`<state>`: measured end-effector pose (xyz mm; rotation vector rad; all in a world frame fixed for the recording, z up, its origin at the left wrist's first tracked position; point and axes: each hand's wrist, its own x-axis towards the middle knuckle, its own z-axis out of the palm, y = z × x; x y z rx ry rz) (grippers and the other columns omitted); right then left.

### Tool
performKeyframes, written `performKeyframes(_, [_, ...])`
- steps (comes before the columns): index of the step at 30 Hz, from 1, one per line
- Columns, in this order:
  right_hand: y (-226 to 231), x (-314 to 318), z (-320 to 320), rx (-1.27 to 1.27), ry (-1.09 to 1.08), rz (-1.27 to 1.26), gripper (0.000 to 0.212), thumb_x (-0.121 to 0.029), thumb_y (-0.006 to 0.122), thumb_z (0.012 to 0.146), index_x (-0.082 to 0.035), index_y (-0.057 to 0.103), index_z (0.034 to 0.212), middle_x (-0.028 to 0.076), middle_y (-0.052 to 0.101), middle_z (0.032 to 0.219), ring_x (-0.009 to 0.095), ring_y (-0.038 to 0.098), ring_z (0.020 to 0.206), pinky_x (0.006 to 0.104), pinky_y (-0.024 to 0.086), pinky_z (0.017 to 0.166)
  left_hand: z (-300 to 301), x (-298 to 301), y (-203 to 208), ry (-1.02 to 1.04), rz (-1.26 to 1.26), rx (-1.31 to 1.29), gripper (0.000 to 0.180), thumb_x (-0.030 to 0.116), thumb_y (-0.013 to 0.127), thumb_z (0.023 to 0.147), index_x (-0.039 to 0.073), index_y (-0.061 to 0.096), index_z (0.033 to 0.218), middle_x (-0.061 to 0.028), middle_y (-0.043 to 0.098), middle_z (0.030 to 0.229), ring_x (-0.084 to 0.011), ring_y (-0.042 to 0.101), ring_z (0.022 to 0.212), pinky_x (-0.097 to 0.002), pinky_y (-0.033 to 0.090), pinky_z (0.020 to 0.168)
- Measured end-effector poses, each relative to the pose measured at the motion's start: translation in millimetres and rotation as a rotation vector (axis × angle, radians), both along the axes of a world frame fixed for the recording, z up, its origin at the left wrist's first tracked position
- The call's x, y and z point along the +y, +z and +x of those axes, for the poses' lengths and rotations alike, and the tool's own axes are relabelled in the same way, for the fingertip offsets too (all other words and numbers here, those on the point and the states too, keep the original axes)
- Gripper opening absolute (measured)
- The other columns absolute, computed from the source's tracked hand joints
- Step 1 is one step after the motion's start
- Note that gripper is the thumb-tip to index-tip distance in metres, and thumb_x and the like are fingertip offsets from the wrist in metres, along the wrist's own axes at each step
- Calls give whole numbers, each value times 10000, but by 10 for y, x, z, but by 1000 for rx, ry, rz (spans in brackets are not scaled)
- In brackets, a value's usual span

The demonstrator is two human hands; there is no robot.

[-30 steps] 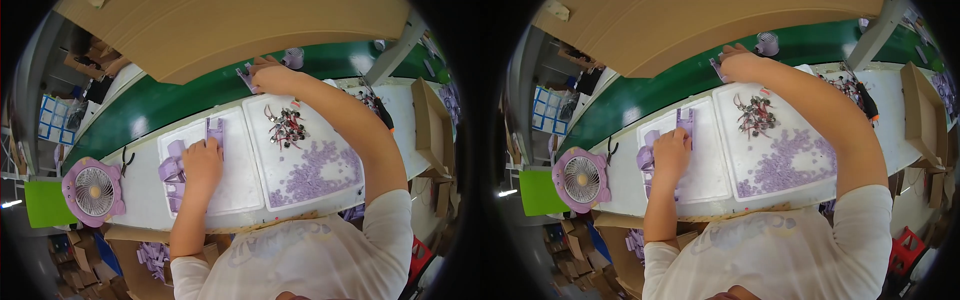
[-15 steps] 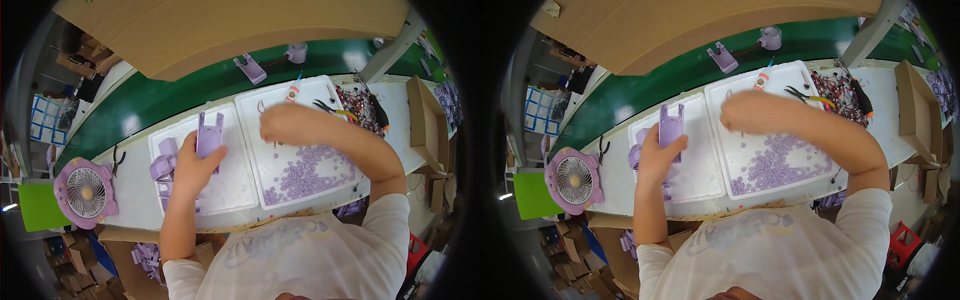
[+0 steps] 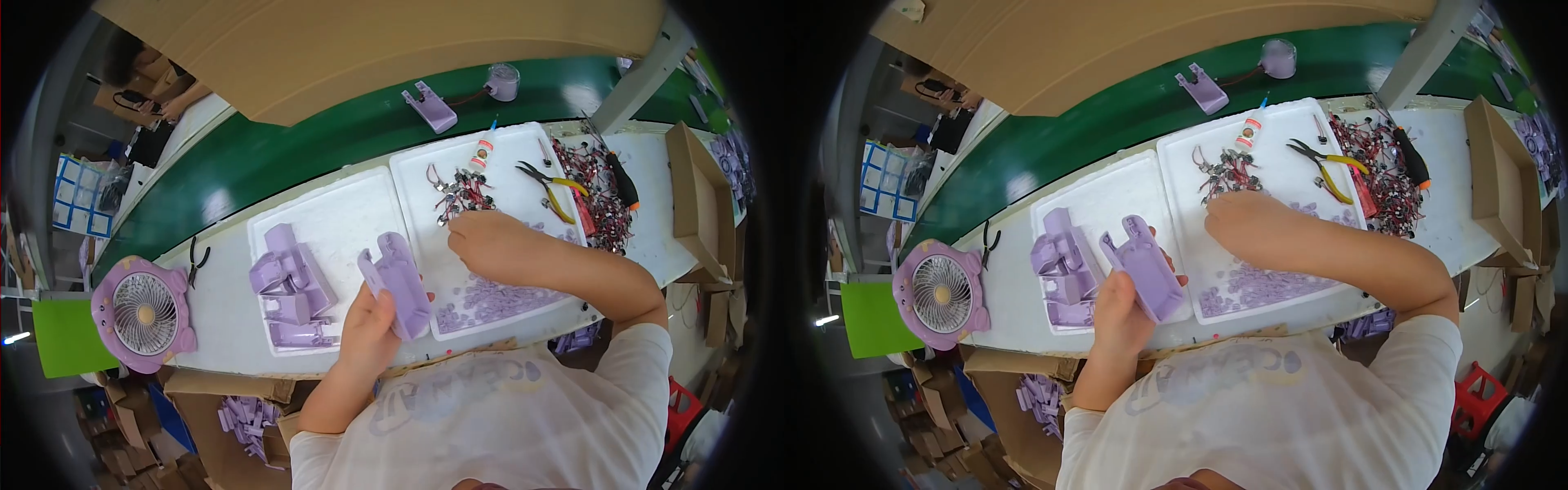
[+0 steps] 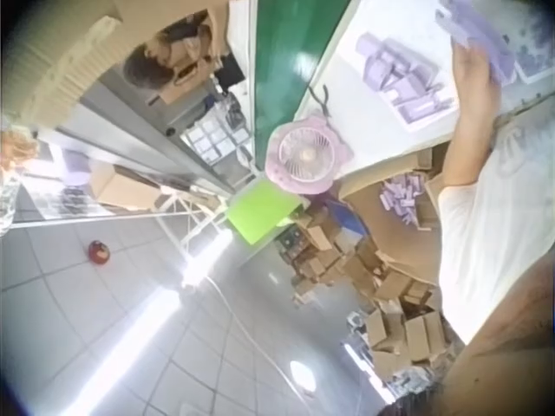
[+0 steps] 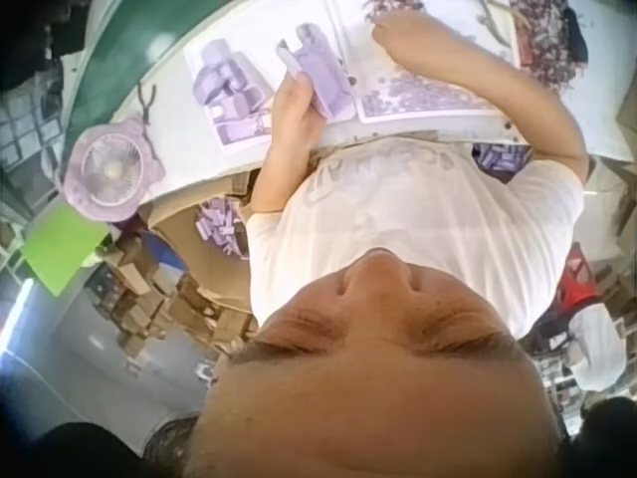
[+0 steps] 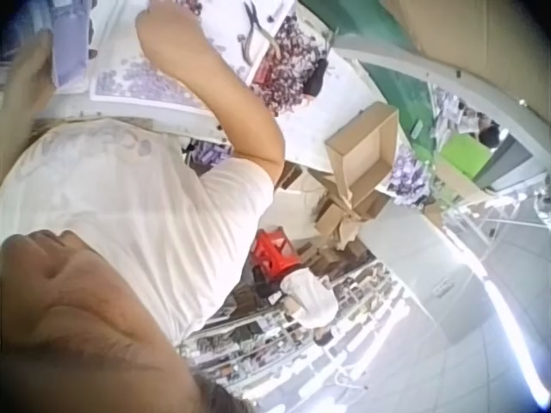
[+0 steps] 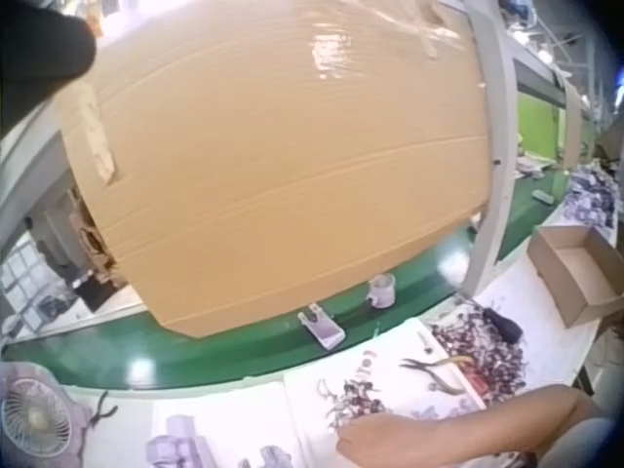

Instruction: The person assembles electronic components by applying glue from a bottle to plastic housings, then installing wired internal parts into the housings by hand.

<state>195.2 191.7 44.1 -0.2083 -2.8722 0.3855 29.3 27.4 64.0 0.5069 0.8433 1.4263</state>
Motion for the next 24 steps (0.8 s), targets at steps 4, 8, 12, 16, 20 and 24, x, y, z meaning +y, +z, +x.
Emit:
performKeyframes(4, [292,-116,-34,-3,-227,-626,55,-42,606,747,-23,566,780,98,556,717,246,563,659,342,452,588,4,-89,-67,-21,26,53,544,273,534,887,36,286,1310,-125,466,1216,-241,507,1078,-406,403,924])
performKeyframes(8, [394,-291,-50,252,-243,-903,72,-58,648,762,-46,608,821,90,600,741,227,584,647,312,453,573,68,-66,-16,-26,59,27,584,253,567,868,48,264,1323,-137,420,1281,-241,454,1149,-410,374,965])
performKeyframes(12, [362,-337,-51,434,-133,-715,134,-20,686,725,-53,638,845,67,598,755,169,580,676,271,451,593,94,-83,23,-12,58,-41,622,293,583,856,49,257,1326,-142,396,1310,-254,434,1180,-415,368,979])
performKeyframes(16, [185,-401,-85,550,-99,-787,176,8,709,694,-50,636,843,66,533,780,164,547,695,273,428,567,102,-95,-57,-68,44,-130,653,331,592,844,41,259,1326,-157,378,1328,-268,426,1194,-420,376,975])
performKeyframes(20, [225,-384,-101,533,-128,-795,115,-57,683,716,-92,657,823,36,506,752,195,510,699,288,408,591,94,-97,-38,-27,-12,-125,646,403,609,810,14,372,1269,-170,420,1289,-311,413,1201,-437,398,958])
performKeyframes(24, [249,-304,-43,514,0,-497,146,-16,682,693,-64,635,824,58,508,787,197,515,686,284,411,565,62,-60,-18,-38,15,-180,644,393,611,812,7,375,1271,-180,394,1318,-319,416,1196,-419,414,946])
